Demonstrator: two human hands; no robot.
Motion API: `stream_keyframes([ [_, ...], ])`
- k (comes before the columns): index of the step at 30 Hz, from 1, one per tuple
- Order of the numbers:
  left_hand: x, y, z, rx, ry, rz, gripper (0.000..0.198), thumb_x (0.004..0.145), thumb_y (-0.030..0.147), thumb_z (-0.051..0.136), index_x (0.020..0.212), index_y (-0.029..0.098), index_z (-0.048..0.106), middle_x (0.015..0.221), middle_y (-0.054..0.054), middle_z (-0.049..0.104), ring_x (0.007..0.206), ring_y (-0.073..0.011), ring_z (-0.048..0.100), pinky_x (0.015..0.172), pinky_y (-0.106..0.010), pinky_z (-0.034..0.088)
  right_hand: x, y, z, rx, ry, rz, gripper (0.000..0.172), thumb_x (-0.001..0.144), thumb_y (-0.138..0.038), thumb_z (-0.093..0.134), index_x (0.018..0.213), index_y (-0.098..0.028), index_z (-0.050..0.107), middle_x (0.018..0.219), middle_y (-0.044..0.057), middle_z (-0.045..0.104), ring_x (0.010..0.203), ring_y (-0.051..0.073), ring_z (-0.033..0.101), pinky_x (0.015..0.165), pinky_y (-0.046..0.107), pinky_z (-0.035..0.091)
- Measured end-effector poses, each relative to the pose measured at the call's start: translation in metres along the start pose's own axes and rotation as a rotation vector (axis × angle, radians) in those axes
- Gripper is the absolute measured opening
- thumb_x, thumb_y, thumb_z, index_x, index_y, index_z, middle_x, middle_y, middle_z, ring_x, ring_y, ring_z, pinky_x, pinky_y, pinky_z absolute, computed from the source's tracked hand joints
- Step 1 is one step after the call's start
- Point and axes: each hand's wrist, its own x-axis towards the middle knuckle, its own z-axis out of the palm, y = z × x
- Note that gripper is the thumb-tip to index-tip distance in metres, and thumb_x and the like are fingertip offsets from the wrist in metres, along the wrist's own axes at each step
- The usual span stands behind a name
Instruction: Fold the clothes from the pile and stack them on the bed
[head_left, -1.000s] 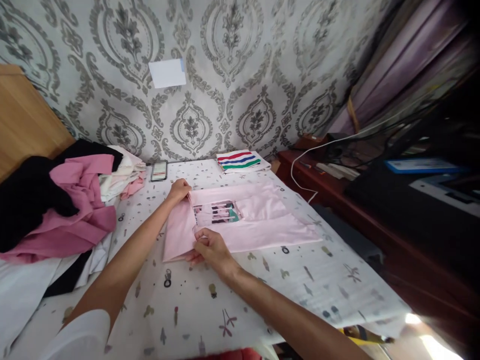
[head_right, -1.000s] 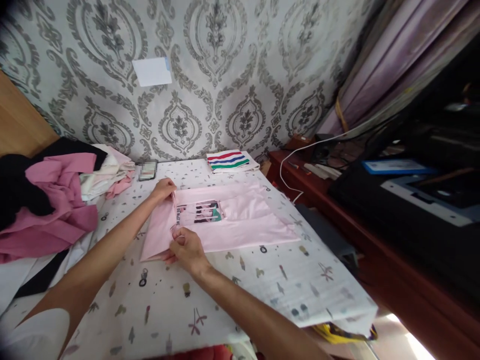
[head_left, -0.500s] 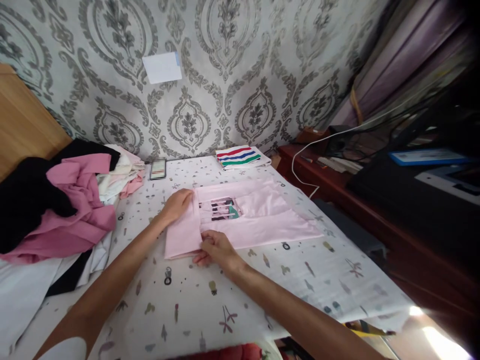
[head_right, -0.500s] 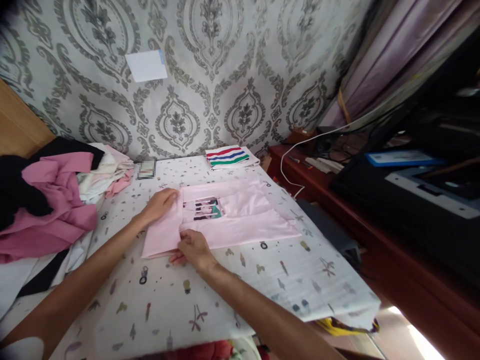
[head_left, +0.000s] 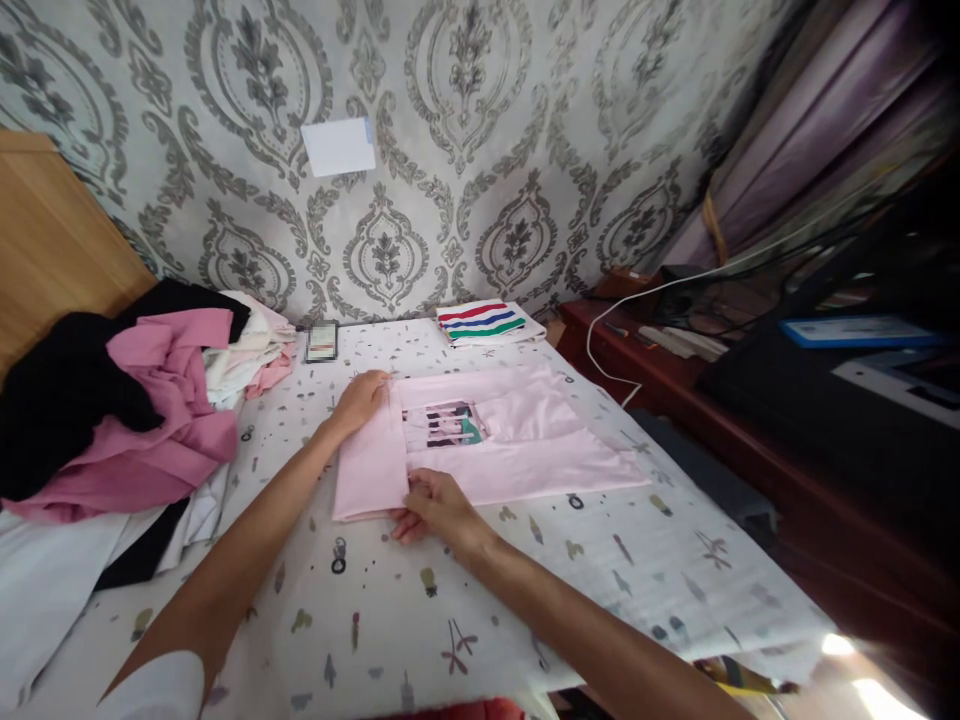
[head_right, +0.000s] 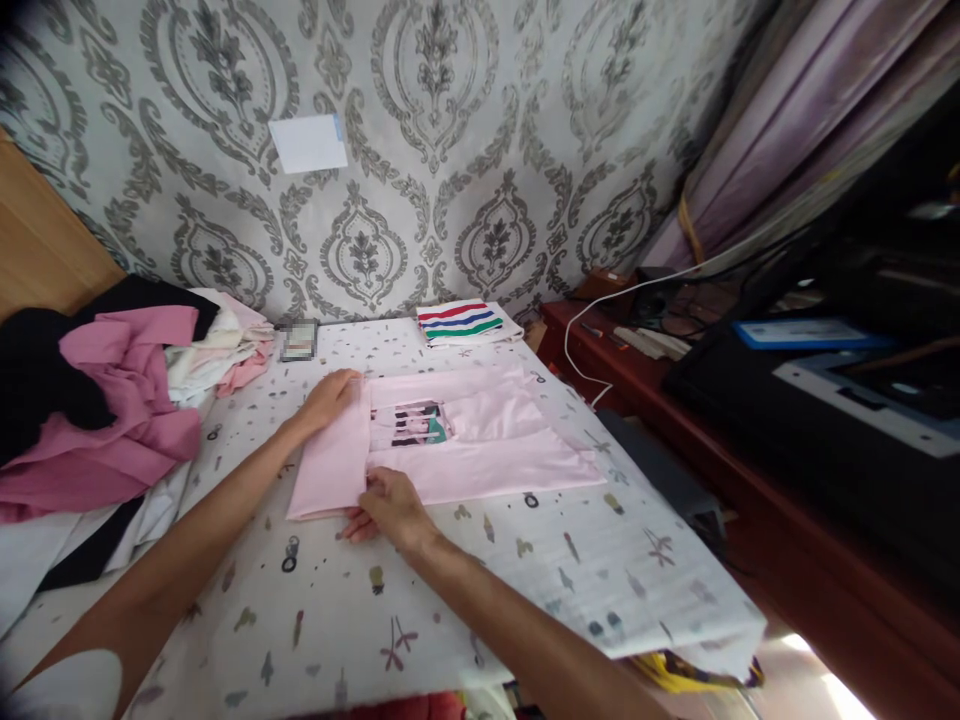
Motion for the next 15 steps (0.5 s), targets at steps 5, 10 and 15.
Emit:
stream_keyframes([
  [5, 0.030, -0.004, -0.001, 0.014, 0.010, -0.034, 0.019, 0.080, 0.013, 0.053, 0.086, 0.020, 0.069, 0.091, -0.004, 0.070, 0.090, -0.0197, 0.061, 0.088, -0.030, 0.047, -0.001, -0.002, 0.000, 0.006, 0.006, 0.013, 0.022, 0.070, -0.012, 0.058, 0.092, -0.016, 0.057, 0.062, -0.001, 0.068, 0.053, 0.017, 0.070, 0.050, 0.023, 0.055],
  [10, 0.032, -0.005, 0.006, 0.025, 0.056, -0.080, 0.016, 0.080, 0.011, 0.052, 0.082, 0.019, 0.066, 0.086, -0.004, 0.067, 0.086, -0.0196, 0.058, 0.084, -0.030, 0.045, 0.000, -0.001, 0.000, 0.013, 0.002, 0.011, 0.020, 0.070, -0.008, 0.056, 0.088, -0.016, 0.057, 0.060, -0.002, 0.066, 0.053, 0.017, 0.070, 0.051, 0.024, 0.056],
  [15, 0.028, 0.002, 0.009, 0.080, 0.093, -0.133, 0.015, 0.086, 0.013, 0.050, 0.087, 0.019, 0.064, 0.097, -0.010, 0.067, 0.099, -0.0257, 0.057, 0.094, -0.039, 0.043, -0.001, -0.001, -0.002, 0.008, -0.015, 0.001, 0.024, 0.070, -0.007, 0.055, 0.092, -0.016, 0.059, 0.059, -0.003, 0.066, 0.051, 0.015, 0.069, 0.050, 0.023, 0.057],
])
